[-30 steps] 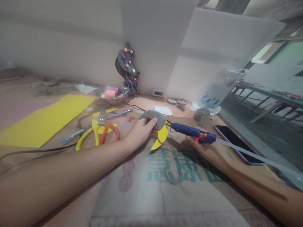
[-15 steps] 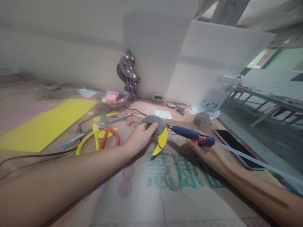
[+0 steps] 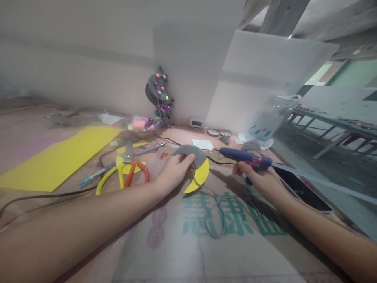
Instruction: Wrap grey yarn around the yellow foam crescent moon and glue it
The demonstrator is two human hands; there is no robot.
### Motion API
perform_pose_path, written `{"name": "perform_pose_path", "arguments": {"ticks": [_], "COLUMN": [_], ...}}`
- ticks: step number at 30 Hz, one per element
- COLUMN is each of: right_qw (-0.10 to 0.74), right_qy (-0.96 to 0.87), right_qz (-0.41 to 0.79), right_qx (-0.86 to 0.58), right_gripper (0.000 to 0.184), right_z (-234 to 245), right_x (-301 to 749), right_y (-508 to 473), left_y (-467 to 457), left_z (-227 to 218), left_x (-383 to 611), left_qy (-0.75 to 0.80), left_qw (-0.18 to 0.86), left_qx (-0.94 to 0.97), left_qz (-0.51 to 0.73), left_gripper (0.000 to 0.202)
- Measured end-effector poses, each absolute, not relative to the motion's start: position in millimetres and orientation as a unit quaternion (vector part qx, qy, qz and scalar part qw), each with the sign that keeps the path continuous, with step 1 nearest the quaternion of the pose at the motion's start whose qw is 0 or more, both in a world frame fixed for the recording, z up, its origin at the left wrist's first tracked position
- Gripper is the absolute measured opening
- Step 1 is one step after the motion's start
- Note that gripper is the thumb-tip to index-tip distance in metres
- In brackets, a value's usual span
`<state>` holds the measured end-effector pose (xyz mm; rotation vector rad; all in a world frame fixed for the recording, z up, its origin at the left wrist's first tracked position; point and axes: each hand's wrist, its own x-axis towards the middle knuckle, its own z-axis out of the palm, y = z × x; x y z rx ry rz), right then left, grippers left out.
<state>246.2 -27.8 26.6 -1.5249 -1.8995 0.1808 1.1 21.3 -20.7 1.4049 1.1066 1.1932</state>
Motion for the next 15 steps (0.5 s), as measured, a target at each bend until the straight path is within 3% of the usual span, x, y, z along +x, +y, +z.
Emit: {"name": "perform_pose_path", "arguments": {"ticks": [7,11,15], "right_qw": [0.379,0.342,0.304], "right_qy": [-0.724,-0.730,-0.733], "right_qz": [0.143,0.109,0.147], "right_qx": [-0.559,-0.581,-0.590], "right_gripper": [0.032,0.038,0.033], "right_z": [42,51,47], "right_x": [246,239,233], "right_y": [8,57,97], "left_y": [17,16,16], "left_z": [-13,-10,-11], "left_x": [2,3,3], "left_qy": [0.448,0.443,0.445], "left_qw": [0.486,0.487,0.490], "left_qx": [0.584,0.585,0.582], "left_qz": [0.471,0.473,0.473], "left_gripper": [0.034,0.033,0.032]}}
